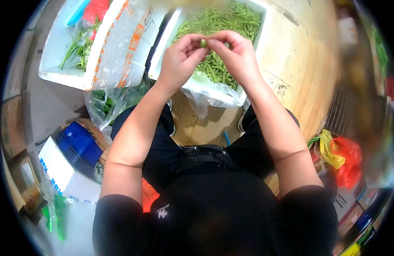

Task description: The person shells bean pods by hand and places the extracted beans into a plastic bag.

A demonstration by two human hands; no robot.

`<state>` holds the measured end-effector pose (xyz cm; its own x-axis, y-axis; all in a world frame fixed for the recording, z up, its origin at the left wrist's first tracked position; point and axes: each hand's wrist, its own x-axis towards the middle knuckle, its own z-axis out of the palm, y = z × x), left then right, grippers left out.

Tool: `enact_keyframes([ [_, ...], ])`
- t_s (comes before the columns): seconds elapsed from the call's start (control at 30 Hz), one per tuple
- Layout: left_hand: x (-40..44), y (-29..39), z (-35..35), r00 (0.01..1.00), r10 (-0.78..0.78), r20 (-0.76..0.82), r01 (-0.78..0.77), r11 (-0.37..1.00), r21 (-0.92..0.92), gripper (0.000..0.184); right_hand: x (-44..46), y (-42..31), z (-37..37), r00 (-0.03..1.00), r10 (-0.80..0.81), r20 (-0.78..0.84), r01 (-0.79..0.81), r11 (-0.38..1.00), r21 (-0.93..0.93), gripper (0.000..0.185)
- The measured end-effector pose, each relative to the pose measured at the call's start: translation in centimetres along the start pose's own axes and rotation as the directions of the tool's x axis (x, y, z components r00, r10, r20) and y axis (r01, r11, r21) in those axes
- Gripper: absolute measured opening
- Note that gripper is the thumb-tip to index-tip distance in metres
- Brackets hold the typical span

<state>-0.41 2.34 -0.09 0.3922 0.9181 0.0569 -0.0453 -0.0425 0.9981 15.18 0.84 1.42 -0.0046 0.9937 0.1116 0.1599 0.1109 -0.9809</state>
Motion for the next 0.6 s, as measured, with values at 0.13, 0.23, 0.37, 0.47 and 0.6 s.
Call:
enact_keyframes([
  [0.13, 0.0, 0.6, 0.3, 0.973, -0.225, 0.043, 0.222, 0.878, -0.425, 0.026, -0.2, -0.3, 0.3, 1.000, 0.010, -0.011, -0.009, 0.999, 0.049, 0.011],
  [0.23, 0.3, 0.0, -0.4, 0.952, -0.291, 0.101, 0.295, 0.771, -0.564, 0.023, -0.2, -0.1, 0.4, 1.000, -0.020, -0.002, 0.020, 0.998, 0.055, 0.010],
  [0.37, 0.5, 0.4, -0.9, 0.940, -0.317, 0.125, 0.320, 0.698, -0.641, 0.020, -0.2, -0.5, 0.6, 1.000, -0.023, -0.013, 0.025, 0.979, 0.203, 0.010],
  [0.47, 0.7, -0.1, -1.3, 0.935, -0.350, 0.062, 0.300, 0.685, -0.663, 0.021, 0.0, -0.8, -0.1, 0.994, -0.046, -0.103, 0.056, 0.994, 0.089, 0.010],
  [0.6, 0.6, -0.3, -1.3, 0.955, -0.298, 0.004, 0.245, 0.777, -0.580, 0.026, 0.6, -0.1, -1.8, 0.995, -0.087, -0.058, 0.076, 0.981, -0.176, 0.013],
])
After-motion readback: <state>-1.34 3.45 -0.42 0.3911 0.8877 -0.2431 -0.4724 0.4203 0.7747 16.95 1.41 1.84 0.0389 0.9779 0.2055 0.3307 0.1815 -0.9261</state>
